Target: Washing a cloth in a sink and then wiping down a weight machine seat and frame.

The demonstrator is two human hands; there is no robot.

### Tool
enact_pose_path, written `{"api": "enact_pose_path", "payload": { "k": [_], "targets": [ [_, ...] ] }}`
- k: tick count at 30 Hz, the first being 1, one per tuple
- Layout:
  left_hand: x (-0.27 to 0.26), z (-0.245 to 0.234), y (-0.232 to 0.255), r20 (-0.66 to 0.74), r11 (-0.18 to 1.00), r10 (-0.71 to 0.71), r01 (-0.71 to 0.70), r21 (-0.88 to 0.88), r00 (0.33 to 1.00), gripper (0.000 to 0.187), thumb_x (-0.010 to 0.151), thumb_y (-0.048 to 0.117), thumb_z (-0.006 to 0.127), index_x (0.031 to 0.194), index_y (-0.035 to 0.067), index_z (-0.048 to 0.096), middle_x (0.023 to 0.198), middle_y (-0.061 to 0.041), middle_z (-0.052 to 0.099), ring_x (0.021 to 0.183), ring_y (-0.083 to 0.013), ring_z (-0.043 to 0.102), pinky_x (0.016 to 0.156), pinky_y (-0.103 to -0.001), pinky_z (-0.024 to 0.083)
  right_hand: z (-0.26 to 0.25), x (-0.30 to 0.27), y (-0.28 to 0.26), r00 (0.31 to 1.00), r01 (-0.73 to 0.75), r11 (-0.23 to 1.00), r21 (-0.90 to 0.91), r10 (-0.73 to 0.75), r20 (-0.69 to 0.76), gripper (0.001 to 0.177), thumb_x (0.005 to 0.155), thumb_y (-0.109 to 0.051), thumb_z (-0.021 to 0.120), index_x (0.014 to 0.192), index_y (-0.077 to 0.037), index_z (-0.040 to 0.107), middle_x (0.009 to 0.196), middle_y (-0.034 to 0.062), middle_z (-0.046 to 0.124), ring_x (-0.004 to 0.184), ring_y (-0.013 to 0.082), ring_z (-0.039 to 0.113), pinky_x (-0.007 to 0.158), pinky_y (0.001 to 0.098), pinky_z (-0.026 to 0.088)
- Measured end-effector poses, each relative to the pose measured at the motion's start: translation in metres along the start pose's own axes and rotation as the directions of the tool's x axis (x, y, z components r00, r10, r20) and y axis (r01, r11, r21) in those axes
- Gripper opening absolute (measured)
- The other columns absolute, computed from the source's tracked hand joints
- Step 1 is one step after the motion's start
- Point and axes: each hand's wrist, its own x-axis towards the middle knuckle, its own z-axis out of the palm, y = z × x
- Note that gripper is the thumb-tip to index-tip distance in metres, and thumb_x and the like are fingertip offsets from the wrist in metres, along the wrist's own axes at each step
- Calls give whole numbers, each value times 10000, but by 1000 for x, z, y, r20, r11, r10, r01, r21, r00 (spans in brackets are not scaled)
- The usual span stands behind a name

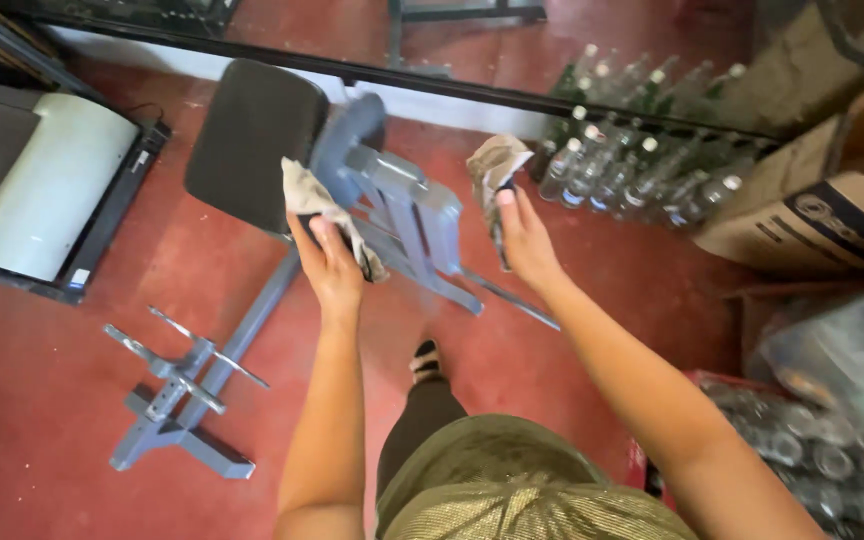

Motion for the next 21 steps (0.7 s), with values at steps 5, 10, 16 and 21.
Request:
{"api": "enact_pose_path", "payload": {
  "k": [5,10,16,21],
  "targets": [
    [116,17,27,109,989,141,-144,16,984,529,1095,199,546,1483,-129,398,1462,-410,453,1397,-529,418,1221,-553,291,88,79,-13,970,235,851,-469,-175,168,598,1089,-550,300,1515,-159,450,1474,165,516,1366,366,508,1139,499,388],
    [154,68,-70,208,955,185,-226,192,961,573,1024,242,666,1421,-125,474,1309,-394,577,1235,-564,546,1109,-609,387,142,128,9,938,288,460,-840,42,344,662,1055,-678,135,1619,-347,244,1573,37,386,1414,341,418,1094,519,392],
    [167,86,-110,493,805,-213,-134,578,844,632,965,679,542,1474,317,447,1196,-110,692,1073,-391,706,941,-551,553,164,155,13,927,321,289,-902,98,361,905,942,-632,559,1650,-251,144,1460,150,472,1253,393,531,992,547,426],
    [191,120,-120,522,613,-445,-177,770,727,527,827,693,668,1256,427,517,996,22,735,928,-323,750,804,-491,598,174,184,17,903,345,296,-891,156,401,973,819,-634,684,1577,-158,301,1270,151,604,1150,375,644,925,528,460]
  ]
}}
